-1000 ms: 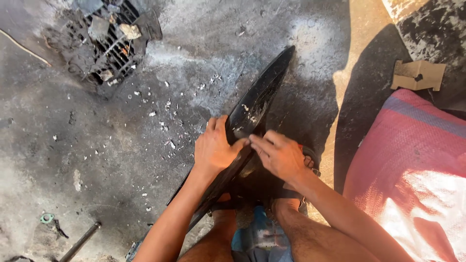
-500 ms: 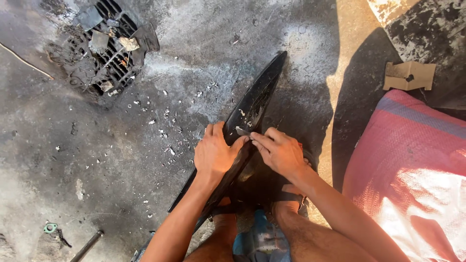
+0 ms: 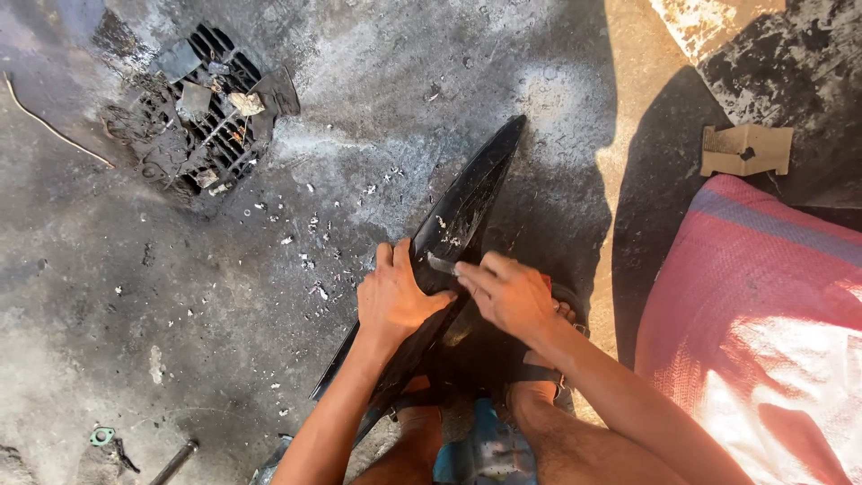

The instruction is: Scraping and cleaning a black plastic motorcycle fairing part using a utility knife blade.

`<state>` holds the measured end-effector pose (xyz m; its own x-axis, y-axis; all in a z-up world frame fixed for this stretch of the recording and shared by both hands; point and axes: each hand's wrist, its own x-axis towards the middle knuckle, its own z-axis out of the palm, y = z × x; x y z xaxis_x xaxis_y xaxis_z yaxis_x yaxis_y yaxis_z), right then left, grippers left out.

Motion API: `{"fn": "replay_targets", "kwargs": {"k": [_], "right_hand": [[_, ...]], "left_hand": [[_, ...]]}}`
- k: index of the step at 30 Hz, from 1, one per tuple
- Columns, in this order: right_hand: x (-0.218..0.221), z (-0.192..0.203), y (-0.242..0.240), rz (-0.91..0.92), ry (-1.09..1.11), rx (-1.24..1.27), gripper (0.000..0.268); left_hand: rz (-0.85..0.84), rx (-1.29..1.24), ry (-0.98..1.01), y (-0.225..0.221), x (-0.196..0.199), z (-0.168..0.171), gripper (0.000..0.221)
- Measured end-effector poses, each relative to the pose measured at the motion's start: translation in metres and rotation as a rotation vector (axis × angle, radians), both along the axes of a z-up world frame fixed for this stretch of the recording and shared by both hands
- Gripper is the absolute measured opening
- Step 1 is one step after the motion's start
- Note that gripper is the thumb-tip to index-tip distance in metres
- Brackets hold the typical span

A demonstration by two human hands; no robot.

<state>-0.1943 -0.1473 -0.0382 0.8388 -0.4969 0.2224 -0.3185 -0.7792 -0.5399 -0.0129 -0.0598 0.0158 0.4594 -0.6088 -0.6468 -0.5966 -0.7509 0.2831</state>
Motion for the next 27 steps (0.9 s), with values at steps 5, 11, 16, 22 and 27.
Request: {"fn": "replay_targets", "kwargs": {"k": [5, 11, 16, 22, 27], "right_hand": [[0.002, 0.005, 0.004, -0.055, 0.065, -0.059, 0.018], [-0.004, -0.014, -0.022, -0.184, 0.105, -0.093, 0.019], [-0.003, -0.010, -0.007, -0.162, 0.111, -0.047, 0.017], [-0.007, -0.024, -0.003, -0.225, 0.165, -0.013, 0.018], [-0.004, -0.014, -0.008, -0.332, 0.151, -0.007, 0.017]], "left_hand": [[0.051, 0.001, 0.014, -0.001, 0.000, -0.008, 0.107], [0.018, -0.082, 0.036, -0.001, -0.006, 0.007, 0.093], [0.021, -0.081, 0.003, 0.005, -0.004, -0.016, 0.103], [0.013, -0.110, 0.013, 0.004, -0.007, -0.009, 0.098], [0.017, -0.095, -0.001, 0.005, -0.007, -0.019, 0.104]]}}
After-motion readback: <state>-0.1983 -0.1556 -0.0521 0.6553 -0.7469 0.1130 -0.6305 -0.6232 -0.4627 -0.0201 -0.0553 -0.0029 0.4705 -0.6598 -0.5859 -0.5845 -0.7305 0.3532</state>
